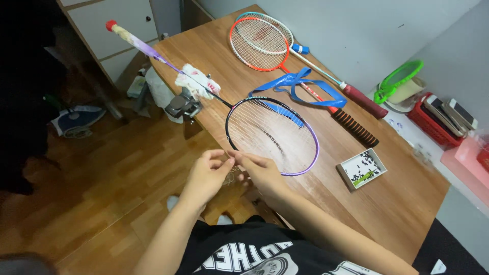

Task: The person strings a badminton racket by hand, threading white string through the frame holes and pulling it tight. They use a blue plastic tool to guide the string and a green tool to pull it through the frame. The racket is clamped to a wooden table during the process.

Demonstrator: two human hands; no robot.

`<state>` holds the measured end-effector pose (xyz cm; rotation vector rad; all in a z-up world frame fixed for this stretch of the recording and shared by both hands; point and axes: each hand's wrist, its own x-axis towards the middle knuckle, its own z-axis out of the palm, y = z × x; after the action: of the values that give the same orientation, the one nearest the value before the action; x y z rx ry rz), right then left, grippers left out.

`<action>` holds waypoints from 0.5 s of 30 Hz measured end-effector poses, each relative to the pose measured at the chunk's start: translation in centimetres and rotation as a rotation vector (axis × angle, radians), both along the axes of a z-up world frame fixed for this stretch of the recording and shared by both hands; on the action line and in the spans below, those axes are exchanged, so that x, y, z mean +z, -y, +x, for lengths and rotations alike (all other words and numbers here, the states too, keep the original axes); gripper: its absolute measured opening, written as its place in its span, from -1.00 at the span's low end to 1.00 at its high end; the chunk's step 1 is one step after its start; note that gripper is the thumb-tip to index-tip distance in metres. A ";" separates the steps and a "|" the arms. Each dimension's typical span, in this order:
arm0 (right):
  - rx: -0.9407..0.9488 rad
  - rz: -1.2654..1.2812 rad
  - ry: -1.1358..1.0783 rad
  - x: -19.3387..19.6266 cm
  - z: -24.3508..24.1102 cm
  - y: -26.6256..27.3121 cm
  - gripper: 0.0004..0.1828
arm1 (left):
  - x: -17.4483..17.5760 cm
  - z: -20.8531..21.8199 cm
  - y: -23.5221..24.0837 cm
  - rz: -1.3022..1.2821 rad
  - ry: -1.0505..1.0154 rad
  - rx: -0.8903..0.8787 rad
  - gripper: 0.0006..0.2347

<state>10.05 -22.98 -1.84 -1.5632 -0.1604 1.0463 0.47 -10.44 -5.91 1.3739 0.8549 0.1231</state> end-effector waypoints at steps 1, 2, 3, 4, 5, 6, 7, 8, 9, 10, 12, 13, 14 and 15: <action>-0.020 -0.040 -0.057 -0.8 0.2 0.1 -0.67 | -0.1 -0.3 0.0 0.242 0.050 -0.049 -0.71; -0.040 -0.079 -0.115 -1.6 0.5 0.1 -0.67 | -0.3 -0.7 -0.1 0.484 0.101 -0.098 -0.69; -0.043 -0.082 -0.115 -1.3 0.5 0.1 -0.67 | 1.2 -0.9 0.1 0.481 0.101 -0.101 -0.69; -0.063 -0.070 -0.154 -1.0 0.5 0.2 -0.69 | 2.7 -1.0 0.2 0.521 0.109 -0.095 -0.68; -0.082 -0.054 -0.188 -0.6 0.7 0.0 -0.70 | 4.3 -1.1 0.2 0.565 0.121 -0.086 -0.66; -0.085 -0.052 -0.185 -1.0 1.0 0.0 -0.70 | 5.5 -1.0 0.2 0.567 0.126 -0.087 -0.66; -0.088 -0.030 -0.257 -1.6 1.1 0.2 -0.79 | 6.6 -1.1 0.3 0.666 0.086 -0.133 -0.72; -0.090 -0.008 -0.329 -2.2 1.2 0.3 -0.86 | 7.6 -1.2 0.4 0.766 0.045 -0.179 -0.77; -0.092 -0.010 -0.330 -2.5 1.3 0.3 -0.86 | 7.2 -1.2 0.3 0.764 0.045 -0.181 -0.77; -0.087 0.023 -0.403 -2.8 1.5 0.2 -0.84 | 6.8 -1.2 0.1 0.851 0.070 -0.205 -0.81; -0.085 0.058 -0.478 -2.8 1.4 0.1 -0.78 | 6.0 -1.1 -0.2 0.939 0.096 -0.233 -0.85; -0.072 0.076 -0.565 -2.6 1.2 -0.1 -0.79 | 5.6 -1.0 -0.4 0.989 0.092 -0.254 -0.87; -0.059 0.093 -0.652 -2.4 1.0 -0.3 -0.81 | 5.3 -0.9 -0.7 1.039 0.088 -0.276 -0.89; -0.056 0.095 -0.650 -2.4 1.0 -0.5 -0.81 | 4.9 -0.7 -1.1 1.042 0.088 -0.273 -0.89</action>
<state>11.06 -22.47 -4.29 -1.0702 0.2750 1.4240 -0.22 -9.32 -1.06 2.4189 0.5067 0.4574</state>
